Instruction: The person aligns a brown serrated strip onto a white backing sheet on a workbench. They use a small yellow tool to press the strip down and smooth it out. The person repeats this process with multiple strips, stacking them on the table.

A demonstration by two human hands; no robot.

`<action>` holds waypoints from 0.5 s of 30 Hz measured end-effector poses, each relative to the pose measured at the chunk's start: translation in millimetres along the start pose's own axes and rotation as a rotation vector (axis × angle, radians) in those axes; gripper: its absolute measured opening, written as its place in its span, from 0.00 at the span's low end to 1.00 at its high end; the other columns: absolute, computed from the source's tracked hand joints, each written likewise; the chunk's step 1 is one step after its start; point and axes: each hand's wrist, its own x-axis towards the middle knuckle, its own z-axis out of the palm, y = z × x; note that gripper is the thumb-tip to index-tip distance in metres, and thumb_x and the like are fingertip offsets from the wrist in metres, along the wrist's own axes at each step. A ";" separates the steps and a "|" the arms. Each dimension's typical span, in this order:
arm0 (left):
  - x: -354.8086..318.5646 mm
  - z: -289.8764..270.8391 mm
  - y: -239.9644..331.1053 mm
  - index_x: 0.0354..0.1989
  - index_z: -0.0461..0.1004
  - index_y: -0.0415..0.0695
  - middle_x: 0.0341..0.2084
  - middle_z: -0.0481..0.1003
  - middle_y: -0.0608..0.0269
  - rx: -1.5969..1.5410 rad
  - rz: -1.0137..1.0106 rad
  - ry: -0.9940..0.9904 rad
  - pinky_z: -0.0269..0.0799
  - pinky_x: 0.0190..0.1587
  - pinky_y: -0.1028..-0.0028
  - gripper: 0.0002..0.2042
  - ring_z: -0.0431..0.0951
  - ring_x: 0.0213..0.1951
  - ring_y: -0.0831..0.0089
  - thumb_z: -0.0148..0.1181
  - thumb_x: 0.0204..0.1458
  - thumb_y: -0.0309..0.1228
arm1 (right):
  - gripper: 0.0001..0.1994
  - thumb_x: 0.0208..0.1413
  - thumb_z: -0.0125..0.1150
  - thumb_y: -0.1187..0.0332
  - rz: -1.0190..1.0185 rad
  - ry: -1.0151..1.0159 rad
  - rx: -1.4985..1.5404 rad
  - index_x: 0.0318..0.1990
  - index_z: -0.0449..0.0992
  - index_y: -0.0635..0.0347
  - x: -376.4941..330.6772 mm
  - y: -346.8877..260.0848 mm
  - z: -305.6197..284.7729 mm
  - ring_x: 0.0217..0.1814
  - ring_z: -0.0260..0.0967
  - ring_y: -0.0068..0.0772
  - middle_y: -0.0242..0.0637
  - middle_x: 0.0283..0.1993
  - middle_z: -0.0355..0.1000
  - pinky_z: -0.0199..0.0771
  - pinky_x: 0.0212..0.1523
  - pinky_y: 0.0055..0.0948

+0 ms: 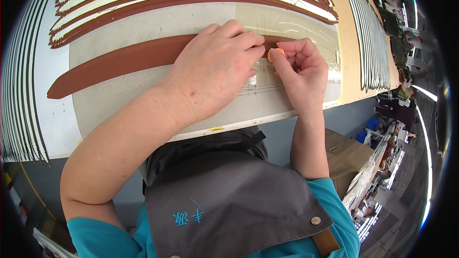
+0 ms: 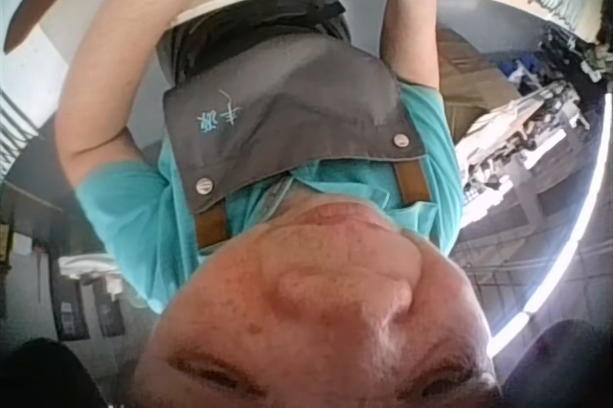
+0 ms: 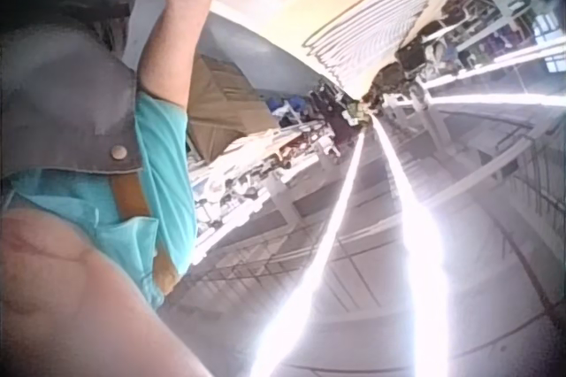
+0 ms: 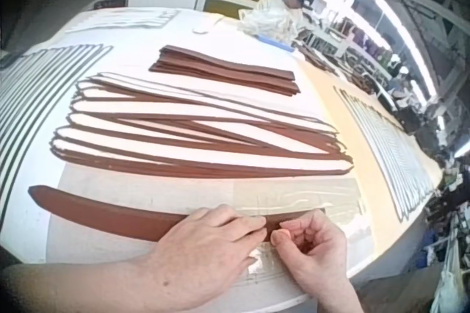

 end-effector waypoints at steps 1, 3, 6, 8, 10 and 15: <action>-0.3 0.5 -0.5 0.52 0.79 0.41 0.55 0.76 0.67 0.000 0.001 0.000 0.71 0.56 0.63 0.17 0.73 0.55 0.63 0.67 0.54 0.29 | 0.06 0.59 0.69 0.77 -0.017 0.001 -0.032 0.39 0.77 0.65 -0.7 0.4 0.1 0.31 0.71 0.10 0.28 0.31 0.77 0.71 0.32 0.14; -0.1 0.9 -0.6 0.52 0.79 0.41 0.55 0.76 0.67 -0.001 0.001 -0.001 0.71 0.56 0.63 0.17 0.73 0.55 0.63 0.67 0.54 0.29 | 0.05 0.59 0.69 0.77 -0.021 -0.005 -0.086 0.39 0.77 0.65 -0.8 -1.0 -0.9 0.31 0.71 0.11 0.29 0.30 0.77 0.72 0.32 0.15; 0.5 0.3 0.0 0.52 0.79 0.40 0.55 0.76 0.66 0.000 -0.001 -0.007 0.71 0.56 0.63 0.17 0.73 0.55 0.63 0.67 0.54 0.28 | 0.06 0.58 0.69 0.77 0.016 -0.006 0.016 0.39 0.77 0.65 4.1 -6.9 -7.8 0.31 0.72 0.12 0.30 0.31 0.78 0.72 0.32 0.15; 1.2 -0.4 0.3 0.52 0.79 0.40 0.55 0.76 0.66 0.006 0.003 -0.014 0.71 0.56 0.62 0.17 0.73 0.55 0.63 0.67 0.54 0.28 | 0.06 0.58 0.70 0.77 0.011 0.021 0.101 0.39 0.77 0.64 10.3 -14.5 -11.4 0.31 0.72 0.13 0.31 0.32 0.79 0.72 0.32 0.15; -0.4 0.6 -0.6 0.52 0.79 0.40 0.55 0.76 0.66 0.010 0.005 -0.006 0.71 0.56 0.62 0.17 0.73 0.55 0.63 0.67 0.53 0.28 | 0.07 0.57 0.70 0.77 -0.038 0.070 0.142 0.41 0.78 0.65 20.0 -20.3 -12.0 0.31 0.72 0.13 0.32 0.33 0.79 0.72 0.32 0.16; 0.5 -0.1 -1.3 0.51 0.79 0.40 0.54 0.76 0.66 -0.007 0.016 -0.006 0.71 0.56 0.62 0.16 0.73 0.54 0.63 0.67 0.53 0.28 | 0.06 0.58 0.69 0.76 -0.010 0.013 -0.010 0.40 0.79 0.67 32.7 -7.8 1.7 0.31 0.72 0.14 0.30 0.32 0.78 0.74 0.34 0.16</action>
